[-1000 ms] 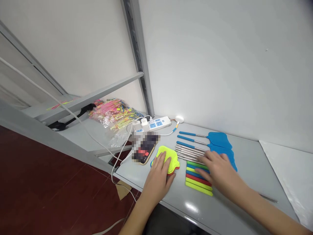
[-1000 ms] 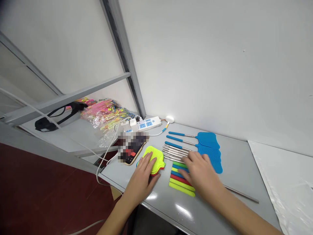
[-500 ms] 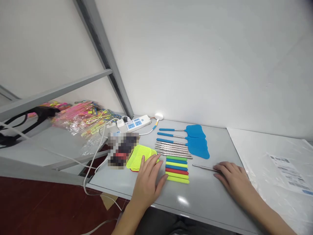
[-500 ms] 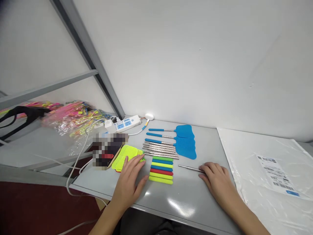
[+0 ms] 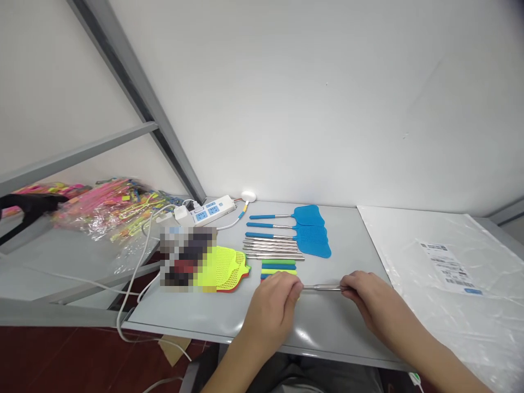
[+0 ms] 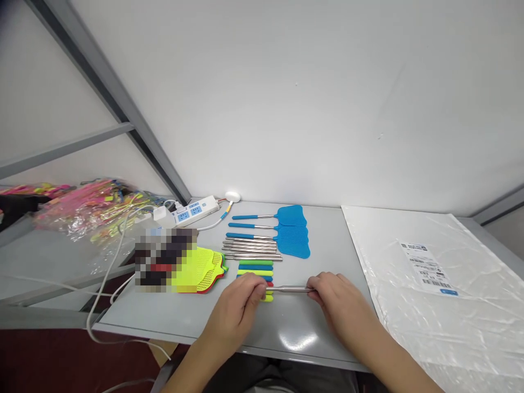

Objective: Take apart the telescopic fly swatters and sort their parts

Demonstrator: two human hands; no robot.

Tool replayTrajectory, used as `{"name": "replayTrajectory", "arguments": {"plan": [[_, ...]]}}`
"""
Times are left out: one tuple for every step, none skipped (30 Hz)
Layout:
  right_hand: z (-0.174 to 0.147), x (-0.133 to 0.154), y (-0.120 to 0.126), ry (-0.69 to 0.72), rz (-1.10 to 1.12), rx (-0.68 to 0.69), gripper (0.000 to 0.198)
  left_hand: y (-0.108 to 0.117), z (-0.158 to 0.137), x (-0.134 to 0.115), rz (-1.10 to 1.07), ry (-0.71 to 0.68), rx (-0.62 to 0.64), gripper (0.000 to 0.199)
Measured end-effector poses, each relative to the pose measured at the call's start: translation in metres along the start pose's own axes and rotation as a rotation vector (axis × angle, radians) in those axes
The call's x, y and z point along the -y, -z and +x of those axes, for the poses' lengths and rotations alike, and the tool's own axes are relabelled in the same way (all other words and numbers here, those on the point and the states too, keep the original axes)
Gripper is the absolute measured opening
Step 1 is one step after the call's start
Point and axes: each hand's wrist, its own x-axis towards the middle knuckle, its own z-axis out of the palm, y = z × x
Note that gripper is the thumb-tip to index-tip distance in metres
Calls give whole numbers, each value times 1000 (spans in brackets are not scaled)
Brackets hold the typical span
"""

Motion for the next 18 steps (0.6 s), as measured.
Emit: {"name": "replayTrajectory", "arguments": {"plan": [[-1,3,2,18,1,-14,19,-2,0,-2,-25,19,-7,29],[-2,5,3,35,1,-33,17,-4,-1,-3,-45,37,-21,31],[-3,7,4,50,2,-52,16,-7,-2,-3,-60,55,-39,31],[-4,9,4,63,0,-69,15,-9,-4,-3,-66,70,-60,31],[-5,11,4,75,-2,-81,14,-12,-5,-3,-65,80,-79,30],[-5,13,4,84,-2,-88,14,-14,-7,-3,-62,84,-93,30],[-5,15,4,89,4,-90,14,-16,-9,-3,-61,88,-104,30],[-5,17,4,88,20,-83,14,-18,-10,-4,-67,97,-112,30],[-4,19,5,79,45,-67,14,-19,-11,-4,-80,113,-123,31],[-3,20,5,61,77,-42,14,-20,-12,-4,-103,140,-126,32],[0,21,6,34,116,-6,15,-21,-12,-5,-137,176,-125,33],[3,21,7,0,156,43,16,-23,-12,-4,-184,222,-119,32],[7,22,8,-36,193,102,17,-24,-12,-4,-246,274,-122,30],[13,21,9,-69,228,161,18,-26,-13,-3,-316,325,-148,28],[20,20,9,-94,256,213,19,-29,-15,-1,-383,368,-196,26],[29,19,9,-107,275,254,21,-31,-17,2,-433,393,-263,26],[39,18,8,-106,282,278,22,-34,-20,5,-450,384,-336,27],[52,17,6,-92,274,286,23,-36,-23,8,-426,337,-388,28]]}}
